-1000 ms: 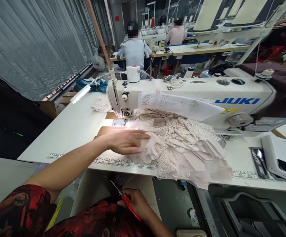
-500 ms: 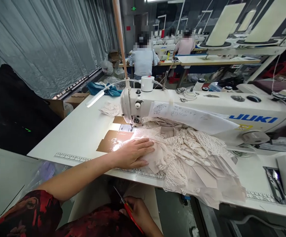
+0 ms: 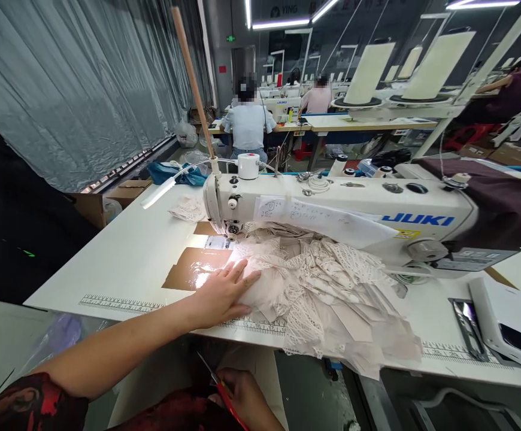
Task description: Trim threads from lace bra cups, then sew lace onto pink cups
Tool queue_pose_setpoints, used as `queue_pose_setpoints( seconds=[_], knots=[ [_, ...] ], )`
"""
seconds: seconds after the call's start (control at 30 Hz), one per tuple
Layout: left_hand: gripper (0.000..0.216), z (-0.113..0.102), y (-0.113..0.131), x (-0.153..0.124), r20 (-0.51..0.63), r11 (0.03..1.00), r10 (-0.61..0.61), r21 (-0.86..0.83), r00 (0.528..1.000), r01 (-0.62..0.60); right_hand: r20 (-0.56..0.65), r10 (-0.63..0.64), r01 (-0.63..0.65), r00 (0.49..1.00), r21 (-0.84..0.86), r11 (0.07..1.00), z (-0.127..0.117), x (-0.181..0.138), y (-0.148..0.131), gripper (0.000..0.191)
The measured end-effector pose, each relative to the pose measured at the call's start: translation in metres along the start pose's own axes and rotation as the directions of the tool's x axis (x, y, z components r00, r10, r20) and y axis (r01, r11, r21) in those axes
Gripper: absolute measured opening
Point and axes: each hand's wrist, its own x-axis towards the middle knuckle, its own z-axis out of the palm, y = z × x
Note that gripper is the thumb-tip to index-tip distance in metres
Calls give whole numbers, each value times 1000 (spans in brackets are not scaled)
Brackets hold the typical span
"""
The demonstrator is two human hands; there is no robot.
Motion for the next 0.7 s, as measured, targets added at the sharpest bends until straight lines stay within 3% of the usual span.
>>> queue_pose_setpoints(
  seconds=[0.23,0.4,0.53,0.7],
  knots=[
    [70,6,-18,45,-61,975,224,6,973,-224,-9,7,-6,1000,60,998,-1,-3,4,8],
    [72,1,-24,63,-55,954,298,-6,953,-299,7,-2,1,1000,60,998,0,-2,2,9],
    [78,-7,-22,50,-48,964,265,-8,963,-266,14,-2,1,1000,47,999,-2,-1,6,10],
    [83,-20,-32,4,-52,951,297,-70,954,-300,9,0,0,1000,30,1000,-3,3,16,9]
  ],
)
